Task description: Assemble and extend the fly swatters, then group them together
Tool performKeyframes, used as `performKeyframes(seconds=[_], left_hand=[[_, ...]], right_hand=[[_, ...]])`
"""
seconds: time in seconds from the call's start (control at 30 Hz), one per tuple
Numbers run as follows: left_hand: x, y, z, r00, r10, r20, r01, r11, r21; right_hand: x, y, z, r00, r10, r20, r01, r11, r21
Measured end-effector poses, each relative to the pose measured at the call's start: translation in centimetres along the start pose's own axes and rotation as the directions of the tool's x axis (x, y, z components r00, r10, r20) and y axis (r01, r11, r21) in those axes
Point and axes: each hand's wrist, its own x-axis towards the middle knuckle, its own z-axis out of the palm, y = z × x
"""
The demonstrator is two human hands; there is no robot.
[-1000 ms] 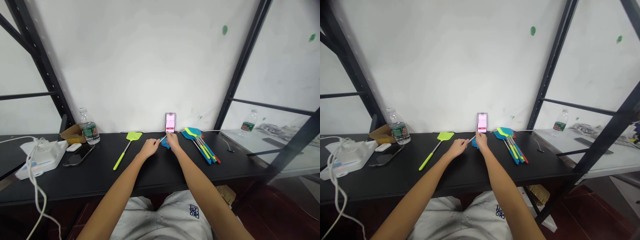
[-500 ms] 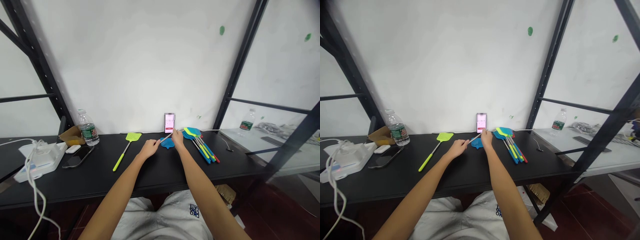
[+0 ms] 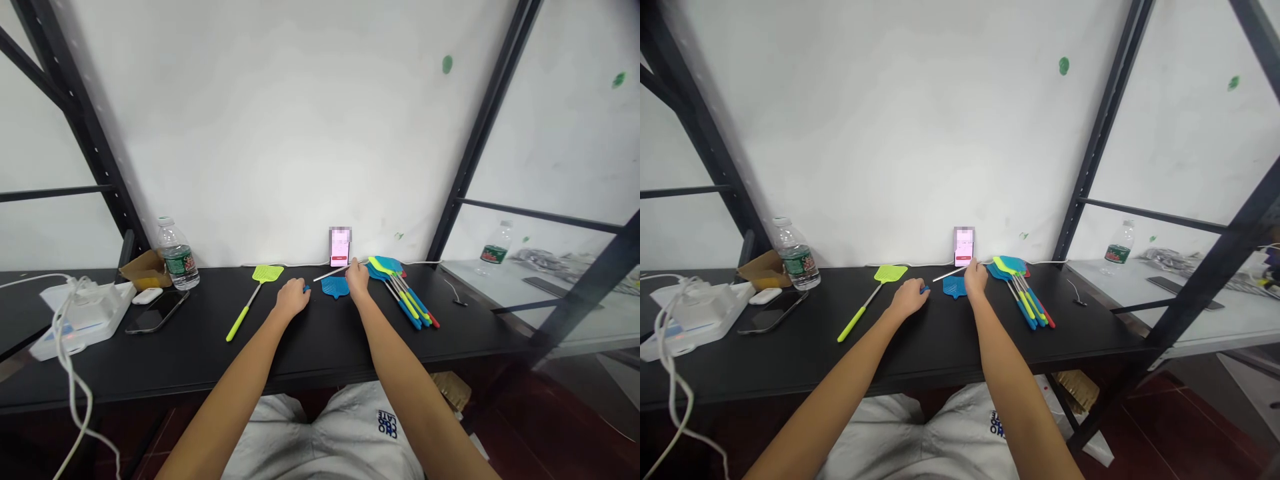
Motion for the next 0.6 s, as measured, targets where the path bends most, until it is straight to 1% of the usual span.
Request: performKeyframes(seconds=[0.1,0.2,0.33,0.6], left_hand=[[0.1,-0.1,0.2,1.0,0.013,0.014,-0.013,1.0,-0.002],[0.1,-0.1,0.2,1.0,0.001,0.023,-0.001,1.0,0.008],[0.1,0.0,0.0,1.0,-0.016,0.025,0.016,1.0,0.013],[0.1,-0.2,0.0,0.999,-0.032,0.028,0.031,0.999,0.043]], right_hand=[[-0.5,-0.2,0.4,0.996,0.042,-0.077,-0.044,0.999,-0.028],[-1.0,-0.5,0.7,0.996,0.011,-0.093,-0.018,0.997,-0.081],[-1.2,-0.4,0.8,0.998,-0.013,-0.067,0.005,0.994,-0.11],[-0.4,0.6,1.1,0.998,0.064,-0.012,-0.065,0.998,-0.028]])
